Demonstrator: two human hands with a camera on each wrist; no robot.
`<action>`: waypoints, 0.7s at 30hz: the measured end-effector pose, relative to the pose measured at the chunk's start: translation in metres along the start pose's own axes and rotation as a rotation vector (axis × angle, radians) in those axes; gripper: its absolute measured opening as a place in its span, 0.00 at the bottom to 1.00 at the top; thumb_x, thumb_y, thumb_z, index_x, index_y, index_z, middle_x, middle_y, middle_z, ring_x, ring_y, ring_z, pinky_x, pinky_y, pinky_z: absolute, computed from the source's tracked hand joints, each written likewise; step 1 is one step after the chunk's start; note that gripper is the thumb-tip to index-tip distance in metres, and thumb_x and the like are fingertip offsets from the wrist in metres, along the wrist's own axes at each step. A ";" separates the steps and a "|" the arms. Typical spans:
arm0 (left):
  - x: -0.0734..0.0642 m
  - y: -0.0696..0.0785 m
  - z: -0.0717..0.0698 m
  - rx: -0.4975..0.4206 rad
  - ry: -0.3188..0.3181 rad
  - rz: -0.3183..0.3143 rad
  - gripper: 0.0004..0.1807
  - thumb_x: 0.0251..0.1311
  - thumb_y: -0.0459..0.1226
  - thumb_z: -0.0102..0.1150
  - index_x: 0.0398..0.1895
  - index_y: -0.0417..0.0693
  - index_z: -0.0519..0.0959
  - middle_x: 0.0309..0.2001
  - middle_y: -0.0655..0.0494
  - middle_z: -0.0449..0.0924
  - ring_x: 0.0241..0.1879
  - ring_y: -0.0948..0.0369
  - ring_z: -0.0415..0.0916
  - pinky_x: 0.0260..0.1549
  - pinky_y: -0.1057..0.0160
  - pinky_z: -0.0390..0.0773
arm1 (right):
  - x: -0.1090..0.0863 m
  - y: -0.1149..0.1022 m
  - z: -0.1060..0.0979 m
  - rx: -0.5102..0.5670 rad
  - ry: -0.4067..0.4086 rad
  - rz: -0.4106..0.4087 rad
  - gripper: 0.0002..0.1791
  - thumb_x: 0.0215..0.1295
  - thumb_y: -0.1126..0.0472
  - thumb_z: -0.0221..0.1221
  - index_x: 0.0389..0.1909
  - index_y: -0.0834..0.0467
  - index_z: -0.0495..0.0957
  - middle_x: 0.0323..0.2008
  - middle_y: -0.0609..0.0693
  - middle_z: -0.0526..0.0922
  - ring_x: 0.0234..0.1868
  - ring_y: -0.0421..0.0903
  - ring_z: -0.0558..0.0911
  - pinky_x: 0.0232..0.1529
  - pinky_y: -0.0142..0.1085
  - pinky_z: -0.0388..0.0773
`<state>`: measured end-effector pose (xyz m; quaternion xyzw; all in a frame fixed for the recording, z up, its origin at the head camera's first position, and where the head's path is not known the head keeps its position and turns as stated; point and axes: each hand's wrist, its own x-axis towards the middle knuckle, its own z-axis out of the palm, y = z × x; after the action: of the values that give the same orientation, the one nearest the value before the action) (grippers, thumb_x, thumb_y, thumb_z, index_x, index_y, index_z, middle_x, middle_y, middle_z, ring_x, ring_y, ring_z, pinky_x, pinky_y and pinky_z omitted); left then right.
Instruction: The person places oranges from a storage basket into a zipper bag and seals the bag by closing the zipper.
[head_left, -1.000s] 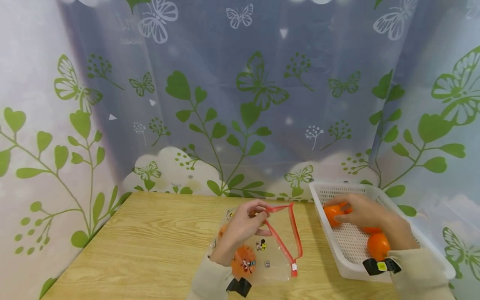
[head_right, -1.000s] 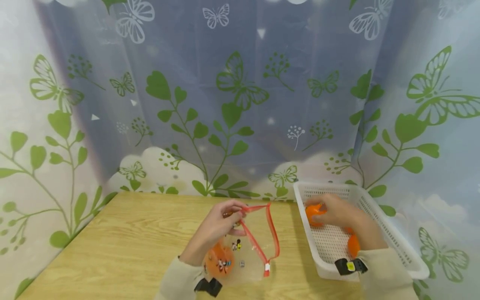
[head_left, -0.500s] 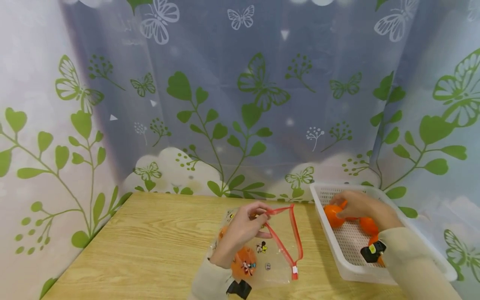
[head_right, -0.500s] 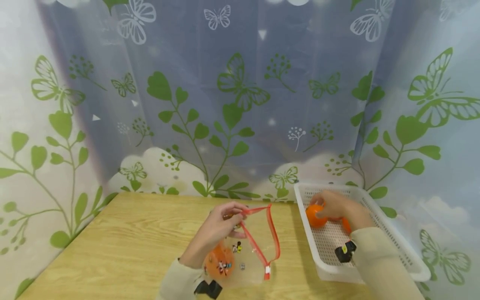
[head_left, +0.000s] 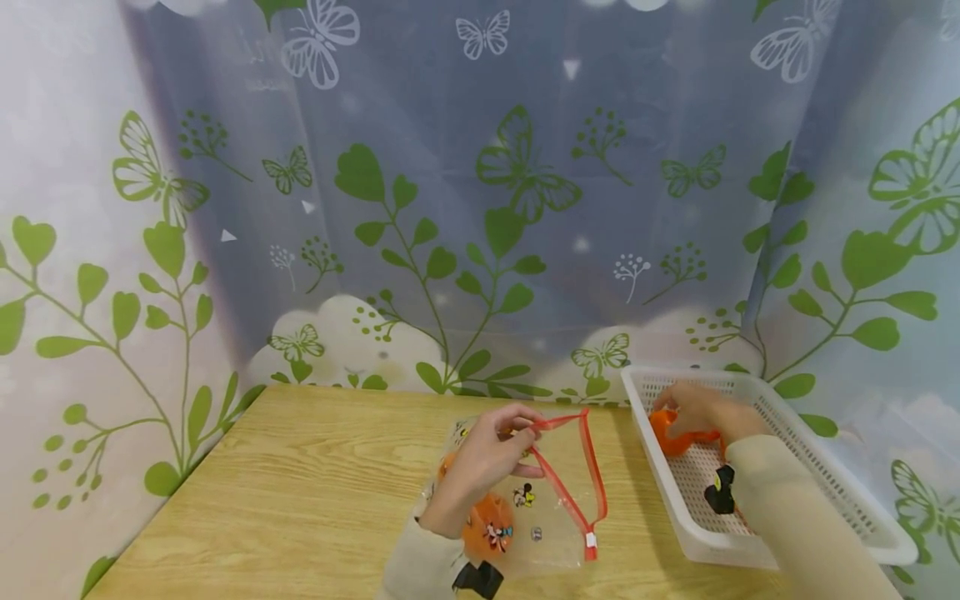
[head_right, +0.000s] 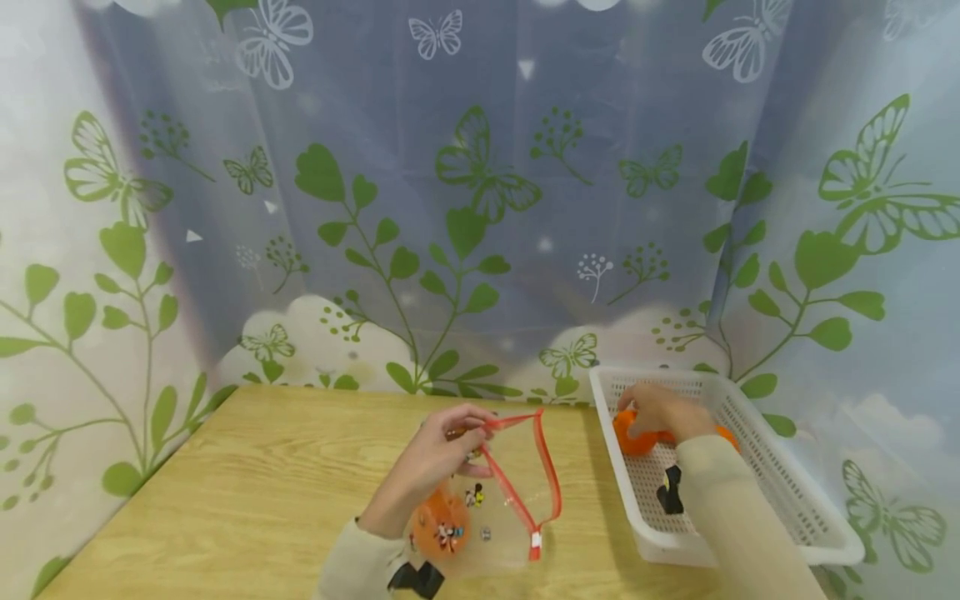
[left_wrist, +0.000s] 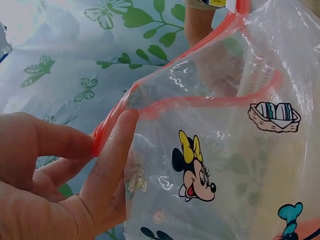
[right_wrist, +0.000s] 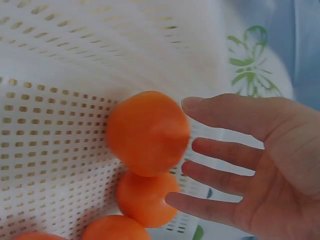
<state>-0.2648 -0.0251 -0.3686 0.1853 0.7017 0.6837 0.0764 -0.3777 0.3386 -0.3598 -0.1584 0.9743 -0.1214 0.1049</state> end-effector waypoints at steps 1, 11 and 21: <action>0.000 0.000 0.000 0.000 0.002 -0.003 0.12 0.77 0.32 0.52 0.56 0.43 0.82 0.51 0.45 0.80 0.39 0.60 0.78 0.34 0.59 0.92 | 0.002 0.001 0.002 -0.006 -0.002 0.015 0.29 0.50 0.68 0.68 0.58 0.63 0.81 0.56 0.68 0.81 0.54 0.63 0.80 0.52 0.55 0.83; 0.002 -0.003 0.000 0.008 0.011 -0.006 0.11 0.77 0.32 0.52 0.54 0.44 0.83 0.51 0.45 0.80 0.40 0.60 0.78 0.37 0.56 0.92 | 0.003 0.000 0.011 -0.021 -0.015 0.143 0.34 0.48 0.66 0.69 0.62 0.55 0.79 0.62 0.65 0.77 0.50 0.56 0.75 0.45 0.50 0.78; 0.000 0.001 -0.001 -0.007 0.011 0.008 0.12 0.78 0.32 0.51 0.56 0.42 0.81 0.52 0.44 0.79 0.41 0.59 0.77 0.37 0.56 0.92 | 0.006 0.007 0.013 -0.002 -0.021 0.150 0.31 0.51 0.68 0.71 0.61 0.58 0.80 0.64 0.68 0.75 0.48 0.56 0.75 0.42 0.46 0.80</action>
<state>-0.2647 -0.0265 -0.3672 0.1841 0.6989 0.6876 0.0704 -0.3818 0.3401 -0.3753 -0.0865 0.9823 -0.1108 0.1237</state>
